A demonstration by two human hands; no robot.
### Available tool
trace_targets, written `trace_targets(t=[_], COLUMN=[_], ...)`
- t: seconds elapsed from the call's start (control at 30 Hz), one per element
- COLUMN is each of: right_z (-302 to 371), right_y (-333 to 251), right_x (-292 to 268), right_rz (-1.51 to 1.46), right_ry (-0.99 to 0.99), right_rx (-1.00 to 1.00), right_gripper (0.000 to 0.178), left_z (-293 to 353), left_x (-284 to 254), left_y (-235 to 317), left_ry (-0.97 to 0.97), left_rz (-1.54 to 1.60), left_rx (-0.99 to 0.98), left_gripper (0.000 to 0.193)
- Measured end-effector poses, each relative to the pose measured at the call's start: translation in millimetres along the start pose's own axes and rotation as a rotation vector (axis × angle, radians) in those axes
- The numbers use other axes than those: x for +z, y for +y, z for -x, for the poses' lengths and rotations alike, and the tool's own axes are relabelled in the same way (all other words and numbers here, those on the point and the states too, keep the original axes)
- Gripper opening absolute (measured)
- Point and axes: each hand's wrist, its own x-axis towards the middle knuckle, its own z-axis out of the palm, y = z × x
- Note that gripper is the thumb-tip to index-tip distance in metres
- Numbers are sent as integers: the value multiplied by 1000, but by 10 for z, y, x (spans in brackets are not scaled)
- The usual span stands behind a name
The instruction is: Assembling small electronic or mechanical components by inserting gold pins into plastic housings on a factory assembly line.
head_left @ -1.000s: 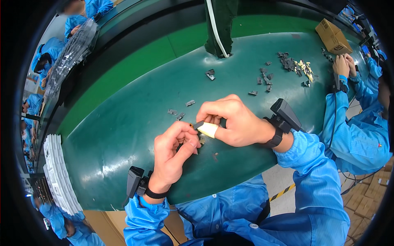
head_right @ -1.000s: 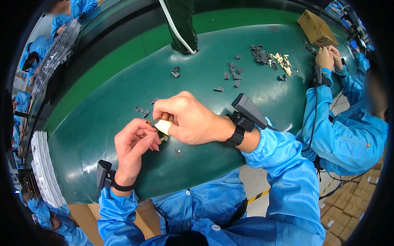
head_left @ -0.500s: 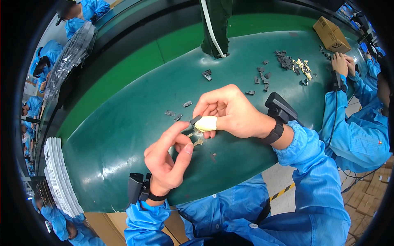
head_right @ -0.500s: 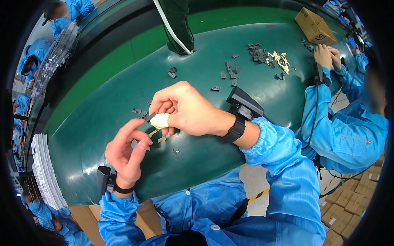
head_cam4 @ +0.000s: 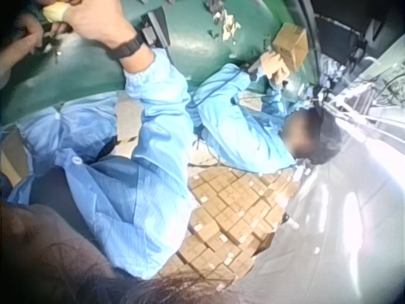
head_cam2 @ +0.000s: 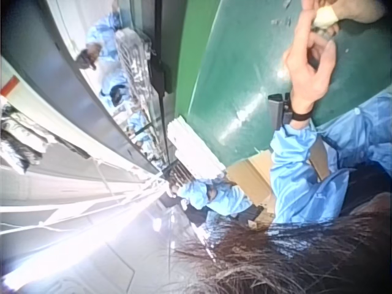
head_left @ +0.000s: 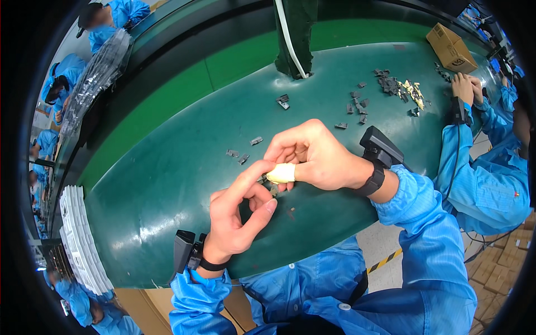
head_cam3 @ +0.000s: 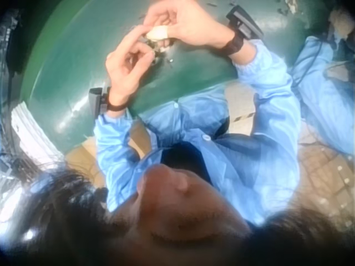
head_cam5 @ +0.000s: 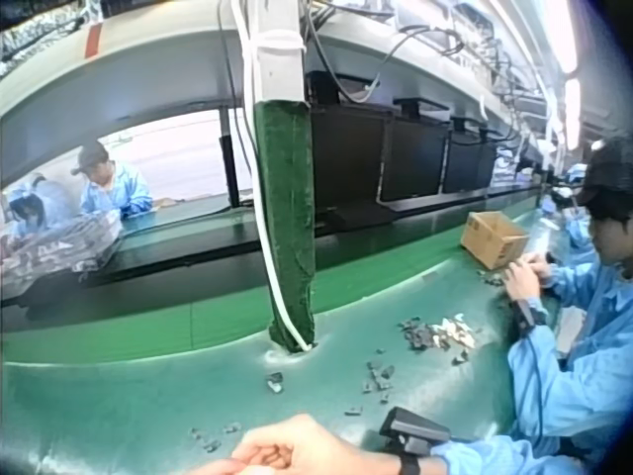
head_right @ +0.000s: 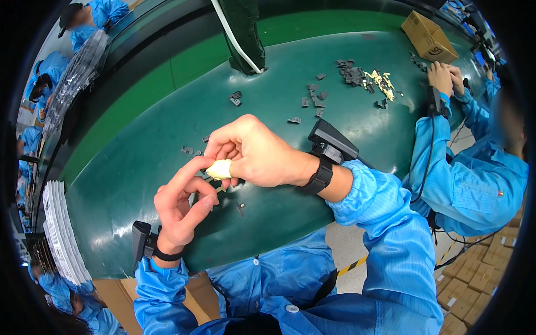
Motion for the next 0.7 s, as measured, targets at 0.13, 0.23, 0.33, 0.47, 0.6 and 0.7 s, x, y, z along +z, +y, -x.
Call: trace_targets(t=[0.13,0.23,0.33,0.47,0.6,0.7], right_z=[-11,-19,-21,-18,-17,-14], right_y=[-36,-72,-62,-23,-29,-32], right_x=[-15,-41,-71,-61,-45,-31], right_rz=[-64,-152,-187,-175,-140,-142], right_ry=[4,44,25,-99,-123,-117], right_rx=[-10,-14,-8,5,11,23], right_gripper=[16,15,14,17,18,18], left_z=[9,31,1,-7,15,16], left_x=[-8,-50,-34,-6,-19,-12], left_y=[52,42,58,41,-11,7], left_ry=[60,176,216,161,138,128], left_rz=[98,130,55,63,222,295], left_rx=[-78,-91,-131,-159,-157,-191], left_gripper=[49,40,30,25,15,13])
